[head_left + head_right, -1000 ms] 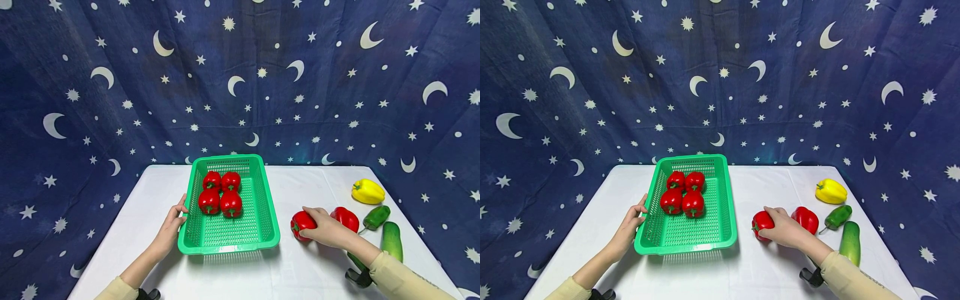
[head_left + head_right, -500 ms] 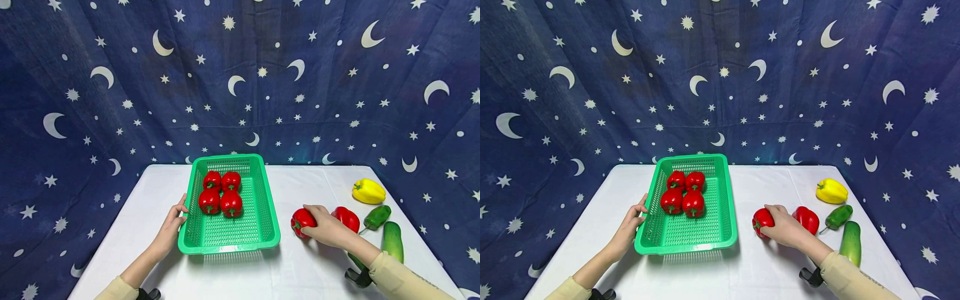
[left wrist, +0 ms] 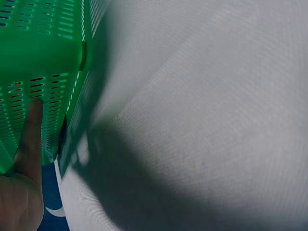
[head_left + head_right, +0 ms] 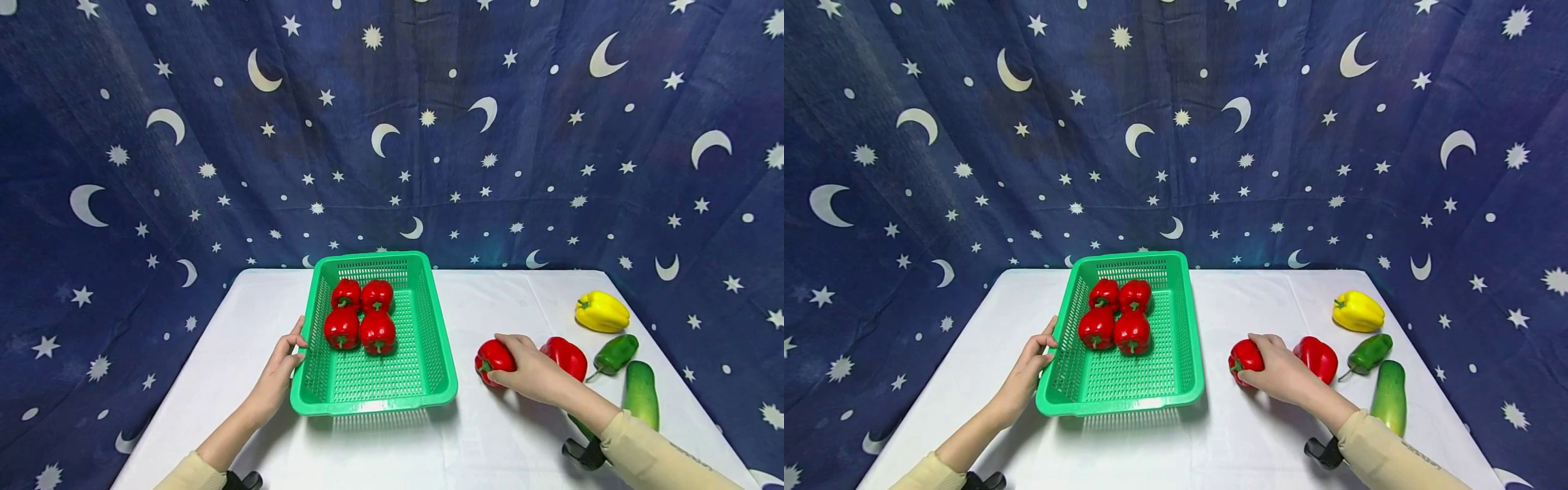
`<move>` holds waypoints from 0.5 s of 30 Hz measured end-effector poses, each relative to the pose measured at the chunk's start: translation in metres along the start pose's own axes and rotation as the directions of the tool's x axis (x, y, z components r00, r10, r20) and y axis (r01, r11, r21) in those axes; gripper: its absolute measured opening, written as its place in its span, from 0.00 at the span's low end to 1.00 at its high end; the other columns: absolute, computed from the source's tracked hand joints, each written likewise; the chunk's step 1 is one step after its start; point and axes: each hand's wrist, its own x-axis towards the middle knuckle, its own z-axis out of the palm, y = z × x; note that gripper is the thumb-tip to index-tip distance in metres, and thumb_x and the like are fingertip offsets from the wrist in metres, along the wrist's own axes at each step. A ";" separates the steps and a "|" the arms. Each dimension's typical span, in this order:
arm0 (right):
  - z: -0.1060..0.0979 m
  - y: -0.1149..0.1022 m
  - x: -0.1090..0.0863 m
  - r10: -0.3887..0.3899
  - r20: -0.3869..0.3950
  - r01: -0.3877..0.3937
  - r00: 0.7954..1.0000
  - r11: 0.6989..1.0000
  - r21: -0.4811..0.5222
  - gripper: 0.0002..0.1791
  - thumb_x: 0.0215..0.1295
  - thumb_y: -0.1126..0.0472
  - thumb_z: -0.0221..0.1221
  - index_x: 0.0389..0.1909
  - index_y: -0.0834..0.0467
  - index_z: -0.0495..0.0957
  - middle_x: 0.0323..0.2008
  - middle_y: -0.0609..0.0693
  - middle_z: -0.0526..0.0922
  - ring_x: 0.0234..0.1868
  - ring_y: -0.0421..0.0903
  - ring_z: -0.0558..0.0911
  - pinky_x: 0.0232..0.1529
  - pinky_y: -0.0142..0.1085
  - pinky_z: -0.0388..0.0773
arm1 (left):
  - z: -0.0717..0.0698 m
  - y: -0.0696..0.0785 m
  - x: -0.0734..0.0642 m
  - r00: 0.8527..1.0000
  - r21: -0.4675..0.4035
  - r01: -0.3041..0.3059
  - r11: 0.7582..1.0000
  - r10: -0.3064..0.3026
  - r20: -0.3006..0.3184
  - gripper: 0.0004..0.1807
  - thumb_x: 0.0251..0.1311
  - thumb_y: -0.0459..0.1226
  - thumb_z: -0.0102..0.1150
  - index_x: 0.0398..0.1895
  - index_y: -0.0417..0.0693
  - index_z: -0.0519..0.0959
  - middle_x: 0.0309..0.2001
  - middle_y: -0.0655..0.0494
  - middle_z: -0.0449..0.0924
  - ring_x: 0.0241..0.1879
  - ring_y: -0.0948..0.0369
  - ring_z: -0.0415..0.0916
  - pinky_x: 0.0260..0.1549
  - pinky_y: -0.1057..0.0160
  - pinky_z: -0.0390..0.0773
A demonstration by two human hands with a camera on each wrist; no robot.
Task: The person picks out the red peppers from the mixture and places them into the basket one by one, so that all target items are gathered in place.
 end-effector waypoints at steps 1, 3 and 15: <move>0.000 0.000 0.000 -0.004 0.000 0.004 1.000 1.000 0.002 0.50 0.52 0.48 0.74 0.74 0.60 0.63 0.68 0.69 0.66 0.57 0.65 0.76 0.45 0.62 0.80 | 0.000 0.000 0.000 1.000 -0.001 -0.001 1.000 0.001 0.000 0.07 0.74 0.30 0.36 0.50 0.37 0.63 0.83 0.50 0.40 0.81 0.48 0.31 0.62 0.77 0.48; 0.000 -0.001 0.000 -0.007 0.000 0.007 1.000 1.000 0.011 0.50 0.51 0.50 0.74 0.74 0.60 0.64 0.68 0.69 0.65 0.57 0.65 0.76 0.44 0.62 0.80 | 0.000 0.000 0.000 1.000 -0.002 -0.004 1.000 0.004 -0.001 0.07 0.74 0.29 0.36 0.50 0.37 0.63 0.83 0.49 0.40 0.81 0.48 0.31 0.62 0.78 0.48; 0.005 0.001 0.002 -0.004 0.030 0.001 1.000 0.997 0.083 0.49 0.51 0.57 0.71 0.76 0.59 0.62 0.73 0.70 0.58 0.61 0.67 0.73 0.46 0.61 0.80 | 0.001 0.000 0.000 1.000 -0.004 0.013 1.000 -0.013 -0.004 0.08 0.74 0.29 0.36 0.51 0.37 0.62 0.83 0.51 0.39 0.80 0.48 0.31 0.65 0.72 0.47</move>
